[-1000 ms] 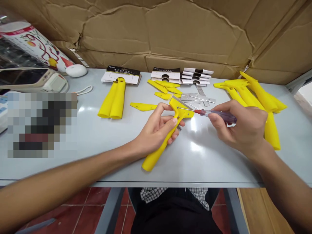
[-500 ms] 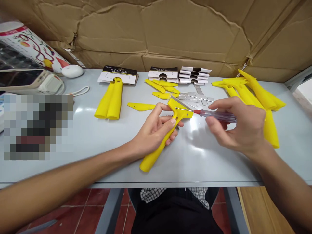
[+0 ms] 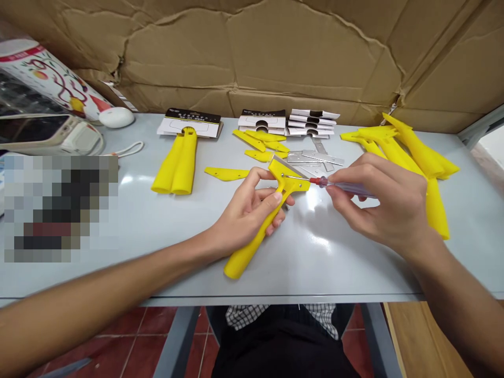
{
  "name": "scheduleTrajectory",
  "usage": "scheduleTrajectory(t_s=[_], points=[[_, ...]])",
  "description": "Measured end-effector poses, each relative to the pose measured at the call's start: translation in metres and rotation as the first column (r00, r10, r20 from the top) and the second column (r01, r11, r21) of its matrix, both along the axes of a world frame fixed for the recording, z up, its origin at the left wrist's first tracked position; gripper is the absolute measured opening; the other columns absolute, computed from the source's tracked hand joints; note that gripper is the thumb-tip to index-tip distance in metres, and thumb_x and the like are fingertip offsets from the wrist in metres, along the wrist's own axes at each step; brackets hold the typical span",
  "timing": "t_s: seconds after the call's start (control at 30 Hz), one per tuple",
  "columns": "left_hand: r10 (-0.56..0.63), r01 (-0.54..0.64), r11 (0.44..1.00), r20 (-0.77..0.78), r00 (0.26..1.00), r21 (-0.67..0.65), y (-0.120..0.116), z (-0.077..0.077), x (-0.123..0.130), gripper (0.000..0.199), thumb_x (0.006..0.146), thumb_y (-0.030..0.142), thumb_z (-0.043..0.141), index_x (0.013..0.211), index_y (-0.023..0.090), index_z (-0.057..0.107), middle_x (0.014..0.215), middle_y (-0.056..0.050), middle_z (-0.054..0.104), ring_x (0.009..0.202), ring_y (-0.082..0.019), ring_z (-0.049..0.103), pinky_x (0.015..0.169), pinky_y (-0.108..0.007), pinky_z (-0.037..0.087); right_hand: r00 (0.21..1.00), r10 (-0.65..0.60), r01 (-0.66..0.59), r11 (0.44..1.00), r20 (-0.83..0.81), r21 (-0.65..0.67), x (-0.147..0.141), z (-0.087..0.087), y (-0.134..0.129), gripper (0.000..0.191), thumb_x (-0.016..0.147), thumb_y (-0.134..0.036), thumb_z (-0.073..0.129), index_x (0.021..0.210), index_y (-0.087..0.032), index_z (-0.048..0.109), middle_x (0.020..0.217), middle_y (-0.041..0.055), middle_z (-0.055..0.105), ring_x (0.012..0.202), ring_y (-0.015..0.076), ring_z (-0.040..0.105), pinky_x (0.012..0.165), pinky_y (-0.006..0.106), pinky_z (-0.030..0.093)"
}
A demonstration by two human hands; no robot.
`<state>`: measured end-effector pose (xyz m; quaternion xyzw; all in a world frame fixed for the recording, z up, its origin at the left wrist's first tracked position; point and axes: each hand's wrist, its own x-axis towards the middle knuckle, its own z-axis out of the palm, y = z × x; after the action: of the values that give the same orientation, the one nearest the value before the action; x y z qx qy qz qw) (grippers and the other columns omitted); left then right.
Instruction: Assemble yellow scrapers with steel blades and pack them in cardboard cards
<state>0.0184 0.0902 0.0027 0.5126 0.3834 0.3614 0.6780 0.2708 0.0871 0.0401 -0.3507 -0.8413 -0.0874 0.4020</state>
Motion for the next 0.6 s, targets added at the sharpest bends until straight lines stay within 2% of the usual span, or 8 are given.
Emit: scheduleTrajectory(t_s=[0.1, 0.23, 0.3, 0.4, 0.47, 0.53, 0.6], points=[[-0.004, 0.004, 1.000, 0.000, 1.000, -0.001, -0.0001, 0.0012, -0.0003, 0.028, 0.110, 0.032, 0.066, 0.118, 0.027, 0.040, 0.107, -0.004, 0.076, 0.059, -0.007, 0.060, 0.052, -0.022, 0.048, 0.999, 0.034, -0.033, 0.999, -0.004, 0.037, -0.0001, 0.0007, -0.0002, 0.010, 0.100, -0.015, 0.074, 0.099, -0.025, 0.075, 0.080, 0.0000, 0.074, 0.063, 0.0147, 0.068, 0.058, 0.029, 0.051], [-0.006, 0.006, 1.000, -0.003, 1.000, 0.010, -0.0006, 0.0023, 0.0000, 0.029, 0.110, 0.032, 0.067, 0.117, 0.027, 0.040, 0.106, -0.003, 0.076, 0.058, -0.007, 0.059, 0.051, -0.023, 0.048, 0.995, -0.091, 0.091, 0.996, -0.028, -0.002, 0.0006, -0.0017, -0.0022, 0.012, 0.106, -0.029, 0.070, 0.095, -0.027, 0.072, 0.058, -0.0060, 0.065, 0.046, 0.0132, 0.059, 0.048, 0.030, 0.044], [0.002, -0.002, 1.000, -0.002, 1.000, 0.011, -0.0007, 0.0024, 0.0006, 0.029, 0.109, 0.033, 0.068, 0.117, 0.027, 0.040, 0.105, -0.004, 0.076, 0.058, -0.007, 0.059, 0.051, -0.023, 0.048, 0.994, -0.100, 0.097, 0.994, -0.046, -0.055, 0.0014, -0.0026, -0.0033, 0.006, 0.102, -0.033, 0.071, 0.102, -0.027, 0.069, 0.062, -0.0073, 0.067, 0.043, 0.0128, 0.057, 0.045, 0.029, 0.044], [0.012, -0.012, 1.000, 0.009, 1.000, 0.005, -0.0003, 0.0025, 0.0017, 0.030, 0.109, 0.033, 0.069, 0.117, 0.027, 0.041, 0.104, -0.003, 0.076, 0.058, -0.008, 0.059, 0.051, -0.023, 0.047, 0.997, -0.060, 0.053, 0.991, -0.053, -0.123, 0.0029, -0.0038, -0.0029, 0.012, 0.095, -0.029, 0.072, 0.104, -0.027, 0.064, 0.075, -0.0057, 0.074, 0.049, 0.0131, 0.064, 0.047, 0.028, 0.048], [0.019, -0.018, 1.000, 0.011, 1.000, -0.001, 0.0001, 0.0026, 0.0021, 0.030, 0.109, 0.032, 0.069, 0.117, 0.027, 0.040, 0.104, -0.003, 0.076, 0.057, -0.008, 0.059, 0.051, -0.023, 0.047, 0.995, -0.099, 0.096, 0.992, -0.028, -0.083, 0.0038, -0.0048, -0.0012, 0.008, 0.098, -0.030, 0.073, 0.096, -0.026, 0.066, 0.065, -0.0060, 0.070, 0.048, 0.0141, 0.064, 0.047, 0.029, 0.047], [0.020, -0.020, 1.000, 0.005, 1.000, 0.000, 0.0003, 0.0028, 0.0019, 0.030, 0.109, 0.033, 0.069, 0.117, 0.027, 0.040, 0.104, -0.003, 0.076, 0.058, -0.008, 0.059, 0.051, -0.024, 0.047, 0.986, -0.164, 0.164, 0.986, -0.014, -0.025, 0.0041, -0.0053, 0.0004, 0.016, 0.102, -0.037, 0.073, 0.090, -0.026, 0.068, 0.054, -0.0065, 0.062, 0.044, 0.0148, 0.060, 0.045, 0.030, 0.043], [0.013, -0.013, 1.000, -0.001, 1.000, 0.008, 0.0004, 0.0025, 0.0012, 0.031, 0.109, 0.033, 0.069, 0.117, 0.027, 0.041, 0.104, -0.003, 0.076, 0.058, -0.008, 0.059, 0.051, -0.024, 0.047, 0.987, -0.158, 0.157, 0.987, -0.021, -0.018, 0.0036, -0.0047, 0.0008, 0.016, 0.103, -0.038, 0.072, 0.093, -0.026, 0.069, 0.053, -0.0070, 0.061, 0.044, 0.0148, 0.060, 0.045, 0.030, 0.044]])
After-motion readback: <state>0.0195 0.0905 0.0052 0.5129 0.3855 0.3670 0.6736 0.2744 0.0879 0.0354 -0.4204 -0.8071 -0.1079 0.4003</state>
